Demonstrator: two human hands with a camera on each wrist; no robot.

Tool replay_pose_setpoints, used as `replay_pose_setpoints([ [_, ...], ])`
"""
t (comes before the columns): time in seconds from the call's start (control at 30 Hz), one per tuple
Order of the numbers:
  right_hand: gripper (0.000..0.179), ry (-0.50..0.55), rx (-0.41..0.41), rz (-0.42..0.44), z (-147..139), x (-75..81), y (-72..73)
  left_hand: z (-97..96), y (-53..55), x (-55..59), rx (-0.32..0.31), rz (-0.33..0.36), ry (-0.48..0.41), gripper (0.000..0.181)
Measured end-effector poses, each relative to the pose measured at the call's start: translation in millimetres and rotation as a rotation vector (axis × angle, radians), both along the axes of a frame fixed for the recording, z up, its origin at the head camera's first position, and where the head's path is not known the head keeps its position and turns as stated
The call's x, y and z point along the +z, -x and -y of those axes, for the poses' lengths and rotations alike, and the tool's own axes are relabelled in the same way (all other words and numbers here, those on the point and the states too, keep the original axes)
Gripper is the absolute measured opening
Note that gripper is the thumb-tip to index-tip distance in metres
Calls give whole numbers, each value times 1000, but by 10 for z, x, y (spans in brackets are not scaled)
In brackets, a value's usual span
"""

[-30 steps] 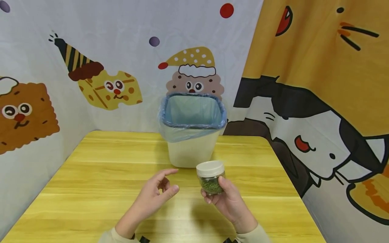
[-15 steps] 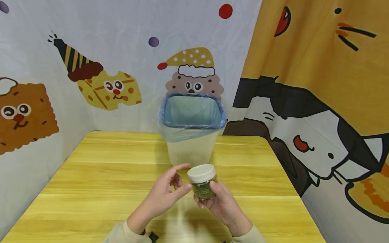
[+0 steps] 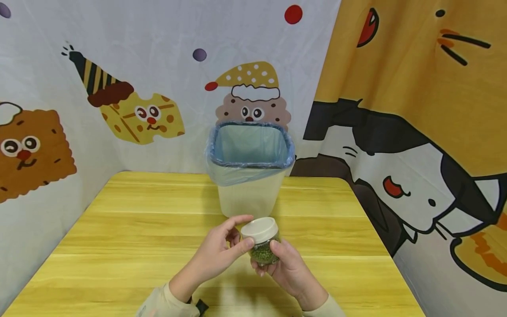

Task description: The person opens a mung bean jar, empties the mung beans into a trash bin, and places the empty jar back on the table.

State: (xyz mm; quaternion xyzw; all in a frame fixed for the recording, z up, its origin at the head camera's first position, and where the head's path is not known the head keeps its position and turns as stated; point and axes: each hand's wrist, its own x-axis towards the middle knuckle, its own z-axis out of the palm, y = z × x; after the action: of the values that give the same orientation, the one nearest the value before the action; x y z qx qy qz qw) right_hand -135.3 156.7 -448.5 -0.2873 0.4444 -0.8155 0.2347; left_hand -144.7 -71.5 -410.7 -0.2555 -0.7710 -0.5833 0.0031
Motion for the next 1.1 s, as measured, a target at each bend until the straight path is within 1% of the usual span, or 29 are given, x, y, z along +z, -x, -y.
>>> replay_pose_setpoints([
  [0.13,39,14,17,-4,-10,-7,4,3,9,11,-11,12,7,47],
  [0.27,39,27,40,-10,-17,-23,11,9,24,15,-36,49,-1,48],
  [0.47,40,9,58,-29,-19,-35,12,13,46,18,-107,128,-43,51],
  [0.53,40,2,59,-31,-24,-40,9,14,52,25,-128,140,-44,52],
  [0.6,39,-5,60,-32,-25,-44,7,14,62,36,-144,146,-36,53],
  [0.87,39,-58,71,-70,-17,-66,21,-12,116,109,-182,150,49,59],
  [0.93,39,-77,63,-66,-12,-62,18,-28,122,119,-176,146,69,59],
  [1.0,39,-93,52,-64,-7,-62,15,-48,121,119,-151,126,97,59],
  [1.1,35,-111,38,-75,-2,-73,15,-93,111,104,-89,46,162,58],
])
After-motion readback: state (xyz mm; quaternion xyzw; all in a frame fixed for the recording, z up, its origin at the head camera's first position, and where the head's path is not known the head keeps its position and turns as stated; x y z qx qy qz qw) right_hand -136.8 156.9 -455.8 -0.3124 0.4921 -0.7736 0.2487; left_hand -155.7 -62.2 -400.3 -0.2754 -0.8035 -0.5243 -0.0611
